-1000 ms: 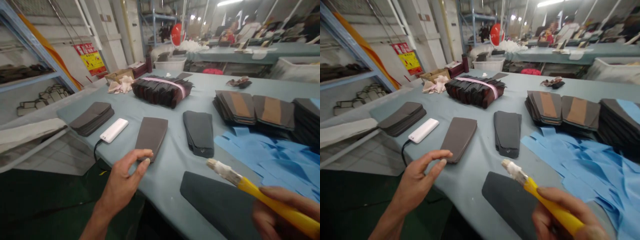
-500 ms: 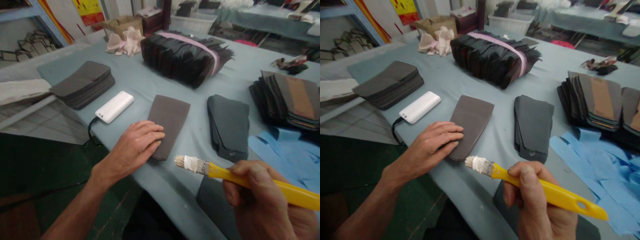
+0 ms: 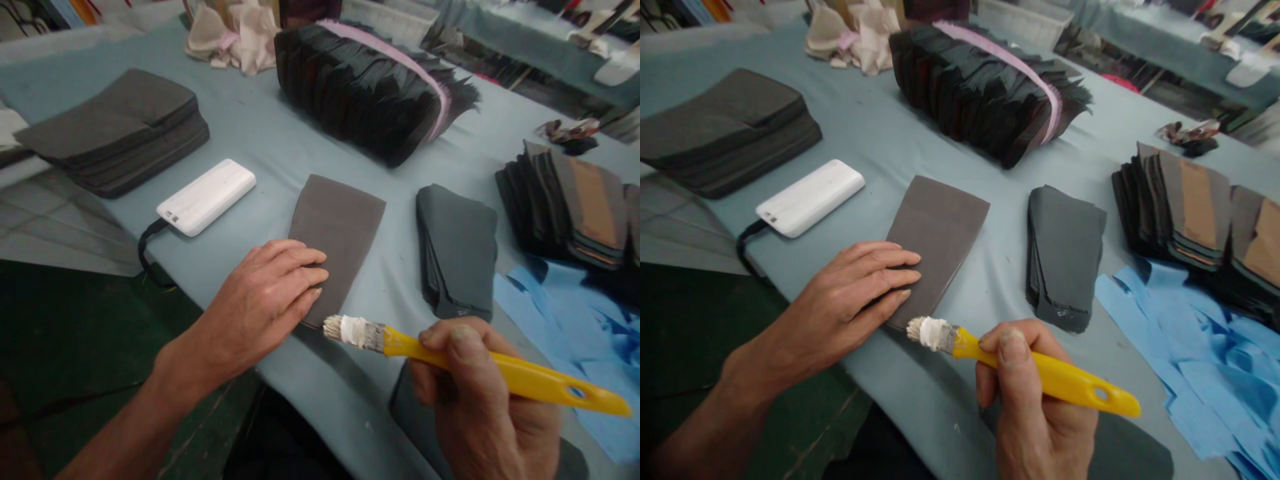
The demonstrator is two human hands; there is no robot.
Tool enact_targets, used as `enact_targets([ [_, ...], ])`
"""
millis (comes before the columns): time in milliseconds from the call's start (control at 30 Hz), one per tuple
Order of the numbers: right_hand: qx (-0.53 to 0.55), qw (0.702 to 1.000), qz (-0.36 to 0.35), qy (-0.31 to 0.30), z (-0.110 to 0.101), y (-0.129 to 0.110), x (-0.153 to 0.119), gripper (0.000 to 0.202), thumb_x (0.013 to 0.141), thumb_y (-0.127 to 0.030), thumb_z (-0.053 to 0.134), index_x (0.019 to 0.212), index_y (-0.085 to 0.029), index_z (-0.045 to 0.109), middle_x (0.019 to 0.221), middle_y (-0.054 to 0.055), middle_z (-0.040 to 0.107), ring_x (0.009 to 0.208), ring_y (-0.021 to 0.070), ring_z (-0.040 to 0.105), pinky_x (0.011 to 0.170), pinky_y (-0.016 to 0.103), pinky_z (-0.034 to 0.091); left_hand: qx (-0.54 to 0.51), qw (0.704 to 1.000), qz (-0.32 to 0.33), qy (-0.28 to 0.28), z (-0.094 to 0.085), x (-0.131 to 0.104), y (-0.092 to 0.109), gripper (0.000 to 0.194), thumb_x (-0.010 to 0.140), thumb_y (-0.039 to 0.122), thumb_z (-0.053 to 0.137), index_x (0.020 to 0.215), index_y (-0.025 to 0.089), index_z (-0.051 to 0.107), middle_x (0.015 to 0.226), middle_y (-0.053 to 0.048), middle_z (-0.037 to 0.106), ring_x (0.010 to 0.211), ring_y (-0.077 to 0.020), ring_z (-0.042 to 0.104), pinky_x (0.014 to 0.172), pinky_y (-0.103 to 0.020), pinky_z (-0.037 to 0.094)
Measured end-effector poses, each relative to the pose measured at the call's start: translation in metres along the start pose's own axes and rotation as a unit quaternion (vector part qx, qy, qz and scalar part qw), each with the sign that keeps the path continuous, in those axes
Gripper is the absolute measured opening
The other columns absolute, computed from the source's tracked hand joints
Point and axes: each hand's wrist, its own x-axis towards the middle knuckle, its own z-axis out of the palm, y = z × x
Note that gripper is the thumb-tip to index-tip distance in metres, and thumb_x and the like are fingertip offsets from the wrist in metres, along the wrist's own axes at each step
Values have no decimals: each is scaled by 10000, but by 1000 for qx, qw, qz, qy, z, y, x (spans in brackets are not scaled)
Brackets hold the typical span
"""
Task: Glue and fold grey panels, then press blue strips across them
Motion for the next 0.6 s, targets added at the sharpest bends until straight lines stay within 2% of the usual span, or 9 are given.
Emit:
enact_targets([
  [200, -37, 995, -84, -48, -4, 10, 14, 437, 1050, -579, 617, 783, -236, 661, 473, -43, 535, 357, 113, 460, 347, 212, 336, 4, 1000, -3, 21, 3, -2, 1, 252, 1083, 168, 506, 1194, 155, 732, 1337, -106, 752, 1294, -291, 646, 1105, -493, 528],
  [467, -66, 988, -140, -18, 3, 4, 24, 399, 1071, -470, 621, 768, -215, 675, 473, -43, 559, 364, 96, 501, 370, 193, 368, 25, 999, -2, 30, 5, 0, 3, 243, 1081, 170, 512, 1183, 156, 732, 1316, -97, 762, 1271, -285, 662, 1082, -486, 538],
  [600, -64, 988, -141, 1, 8, 0, 34, 356, 1054, -398, 632, 755, -208, 659, 455, -56, 555, 341, 82, 494, 363, 172, 349, 24, 999, -5, 26, 5, -1, 3, 228, 1064, 148, 538, 1204, 151, 718, 1322, -92, 757, 1277, -283, 650, 1085, -483, 522],
])
